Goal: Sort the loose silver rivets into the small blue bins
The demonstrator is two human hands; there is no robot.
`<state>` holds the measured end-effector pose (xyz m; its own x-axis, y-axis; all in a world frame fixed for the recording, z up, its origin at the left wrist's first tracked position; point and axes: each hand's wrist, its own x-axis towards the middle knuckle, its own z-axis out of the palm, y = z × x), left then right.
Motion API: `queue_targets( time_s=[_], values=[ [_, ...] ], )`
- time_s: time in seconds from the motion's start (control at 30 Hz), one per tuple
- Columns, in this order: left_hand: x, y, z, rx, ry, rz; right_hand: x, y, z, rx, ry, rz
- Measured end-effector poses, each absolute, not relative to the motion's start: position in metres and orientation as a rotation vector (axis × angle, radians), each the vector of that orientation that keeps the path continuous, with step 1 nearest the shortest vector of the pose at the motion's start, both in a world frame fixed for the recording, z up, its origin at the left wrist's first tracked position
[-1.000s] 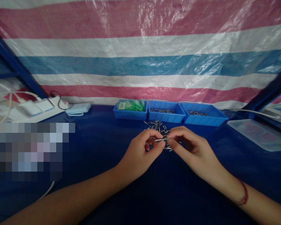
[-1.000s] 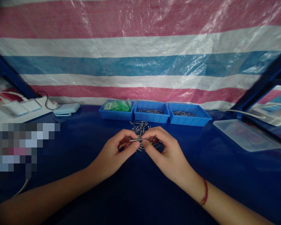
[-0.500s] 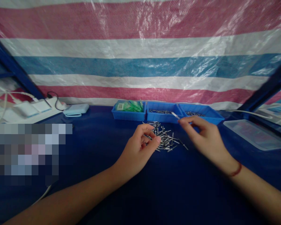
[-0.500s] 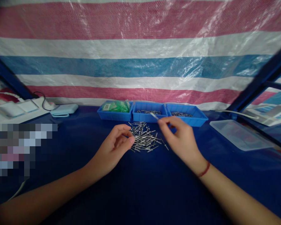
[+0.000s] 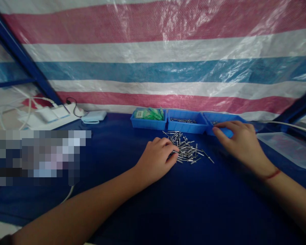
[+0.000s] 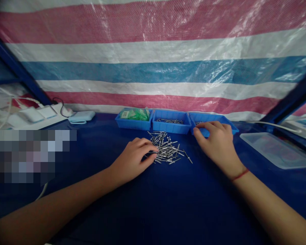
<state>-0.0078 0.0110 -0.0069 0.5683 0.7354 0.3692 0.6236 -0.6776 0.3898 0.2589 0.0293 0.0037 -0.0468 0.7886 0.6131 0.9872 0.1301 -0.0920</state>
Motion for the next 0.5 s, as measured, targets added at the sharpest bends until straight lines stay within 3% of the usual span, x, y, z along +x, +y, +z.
queue_targets(
  time_s=[0.5],
  values=[
    [-0.007, 0.01, -0.005, 2.658, 1.199, 0.746, 0.206, -0.005, 0.006, -1.3, -2.07, -0.07]
  ],
)
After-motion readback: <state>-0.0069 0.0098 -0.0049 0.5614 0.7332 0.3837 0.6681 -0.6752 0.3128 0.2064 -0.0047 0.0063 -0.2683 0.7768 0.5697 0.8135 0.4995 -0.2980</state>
